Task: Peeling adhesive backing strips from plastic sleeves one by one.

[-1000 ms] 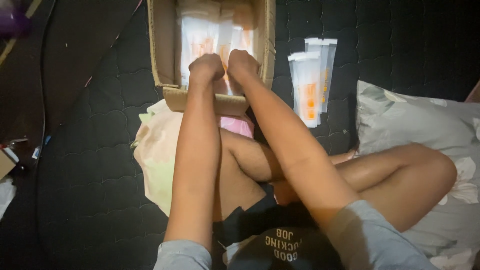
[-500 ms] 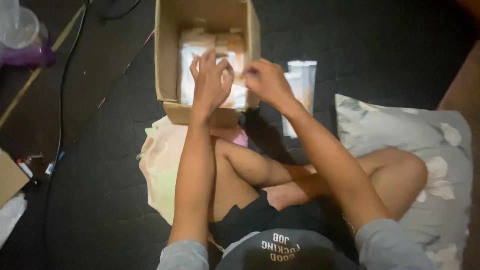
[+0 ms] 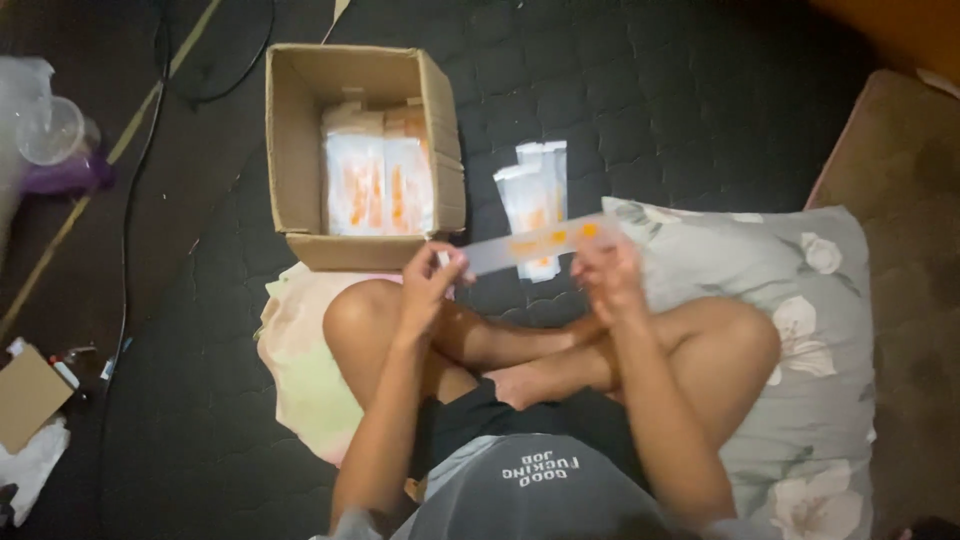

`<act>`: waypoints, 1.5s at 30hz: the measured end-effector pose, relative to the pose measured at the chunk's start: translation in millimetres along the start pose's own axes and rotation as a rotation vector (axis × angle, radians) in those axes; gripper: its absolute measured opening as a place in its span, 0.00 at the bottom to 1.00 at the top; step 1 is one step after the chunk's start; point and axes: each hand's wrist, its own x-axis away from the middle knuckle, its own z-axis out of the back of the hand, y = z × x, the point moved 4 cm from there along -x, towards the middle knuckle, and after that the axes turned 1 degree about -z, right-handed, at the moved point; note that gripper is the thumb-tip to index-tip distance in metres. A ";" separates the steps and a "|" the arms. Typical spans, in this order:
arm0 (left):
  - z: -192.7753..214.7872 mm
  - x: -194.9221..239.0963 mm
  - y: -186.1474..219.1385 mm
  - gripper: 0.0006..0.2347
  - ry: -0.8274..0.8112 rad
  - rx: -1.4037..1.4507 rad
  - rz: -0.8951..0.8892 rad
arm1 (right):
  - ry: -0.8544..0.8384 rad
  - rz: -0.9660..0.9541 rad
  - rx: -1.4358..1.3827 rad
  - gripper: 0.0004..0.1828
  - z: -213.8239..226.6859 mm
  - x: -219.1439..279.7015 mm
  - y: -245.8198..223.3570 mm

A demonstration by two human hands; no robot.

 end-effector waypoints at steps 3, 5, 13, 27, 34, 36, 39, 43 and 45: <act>-42.0 30.0 11.8 0.05 0.036 0.139 0.098 | -0.216 -0.093 -0.253 0.26 -5.7 24.0 41.1; -58.0 35.3 2.6 0.06 0.030 0.140 0.110 | -0.223 -0.165 -0.266 0.23 -13.7 24.3 75.5; -91.7 58.2 18.6 0.06 0.086 0.126 0.118 | -0.327 -0.294 -0.088 0.15 -22.3 38.4 72.5; -31.8 8.2 68.2 0.06 -0.108 -0.143 0.238 | 0.048 -0.017 -0.063 0.08 33.3 39.1 -9.5; -40.5 15.4 85.6 0.08 -0.105 -0.074 0.175 | 0.123 0.057 0.030 0.06 49.5 48.8 -22.7; -43.7 19.8 86.8 0.09 -0.100 -0.162 0.133 | 0.109 0.060 0.094 0.05 43.6 58.9 -45.1; -39.5 23.6 75.1 0.07 0.023 -0.275 0.137 | -0.003 0.039 0.177 0.09 35.8 59.8 -63.6; -11.4 14.6 14.6 0.08 0.189 -0.155 0.210 | -0.092 0.026 0.247 0.09 20.0 48.5 -61.5; -7.7 10.9 -0.6 0.08 0.281 -0.054 0.221 | -0.101 0.043 0.188 0.08 24.6 33.1 -43.6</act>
